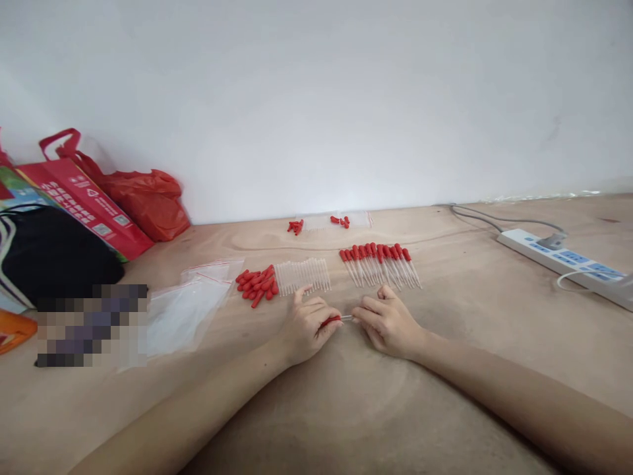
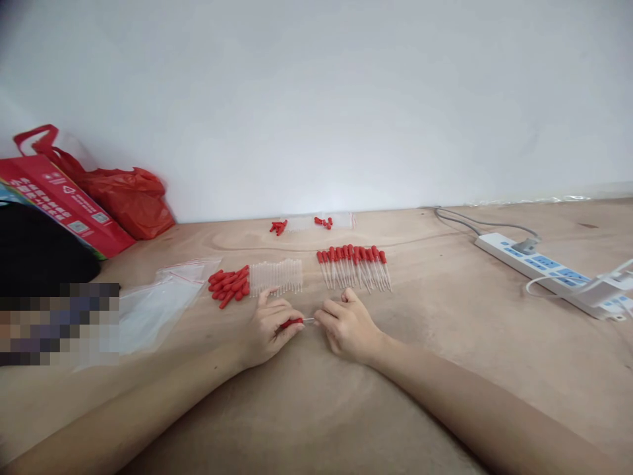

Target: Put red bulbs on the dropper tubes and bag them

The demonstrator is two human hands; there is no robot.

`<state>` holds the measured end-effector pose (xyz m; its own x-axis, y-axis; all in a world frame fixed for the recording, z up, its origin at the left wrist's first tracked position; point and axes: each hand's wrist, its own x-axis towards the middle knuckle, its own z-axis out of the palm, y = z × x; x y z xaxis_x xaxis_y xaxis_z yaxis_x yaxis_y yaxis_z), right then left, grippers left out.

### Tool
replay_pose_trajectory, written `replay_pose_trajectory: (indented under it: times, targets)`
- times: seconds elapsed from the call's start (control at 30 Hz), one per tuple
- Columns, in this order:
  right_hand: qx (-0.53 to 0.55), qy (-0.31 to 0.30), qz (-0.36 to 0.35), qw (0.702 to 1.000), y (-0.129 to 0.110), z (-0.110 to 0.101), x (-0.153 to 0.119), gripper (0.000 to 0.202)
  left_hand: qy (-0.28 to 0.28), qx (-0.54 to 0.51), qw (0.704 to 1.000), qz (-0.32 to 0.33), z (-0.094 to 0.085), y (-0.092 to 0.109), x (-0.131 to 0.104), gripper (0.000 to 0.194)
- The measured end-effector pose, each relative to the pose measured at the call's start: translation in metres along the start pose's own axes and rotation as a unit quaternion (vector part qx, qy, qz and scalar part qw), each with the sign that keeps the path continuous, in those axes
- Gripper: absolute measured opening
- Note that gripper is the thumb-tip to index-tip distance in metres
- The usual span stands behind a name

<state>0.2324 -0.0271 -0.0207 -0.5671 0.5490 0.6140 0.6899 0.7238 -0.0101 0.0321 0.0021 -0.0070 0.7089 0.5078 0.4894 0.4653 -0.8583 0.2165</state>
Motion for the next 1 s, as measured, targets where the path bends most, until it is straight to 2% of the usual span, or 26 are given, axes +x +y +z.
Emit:
replay_pose_trajectory:
  times: [0.37,0.63,0.7,0.77,0.8,0.9,1.0]
  targets:
    - [0.038,-0.039,0.031,0.998,-0.007,0.006,0.006,0.030,-0.006,0.019,0.999,0.038,0.002,-0.002,0.001,0.017]
    - [-0.029,-0.107,0.082,0.990,-0.013,-0.004,0.018,0.025,0.027,0.054,0.998,0.024,-0.005,-0.012,0.005,0.014]
    - [-0.032,-0.120,0.121,0.985,-0.005,-0.007,0.022,0.023,0.065,0.069,0.995,-0.009,-0.006,-0.013,0.003,0.017]
    - [-0.012,-0.120,0.199,0.973,0.008,-0.008,0.027,0.022,0.100,0.080,0.990,-0.051,-0.007,-0.015,0.000,0.019]
    - [0.003,-0.115,0.246,0.962,0.016,-0.008,0.031,0.021,0.101,0.078,0.990,-0.062,-0.007,-0.017,-0.001,0.017]
    - [0.021,-0.085,0.362,0.928,0.038,-0.003,0.045,0.022,0.036,0.050,0.997,-0.051,-0.007,-0.019,-0.003,0.011]
    - [-0.026,-0.079,0.420,0.904,0.048,0.008,0.061,0.026,-0.021,0.002,1.000,-0.011,-0.007,-0.020,-0.002,0.013]
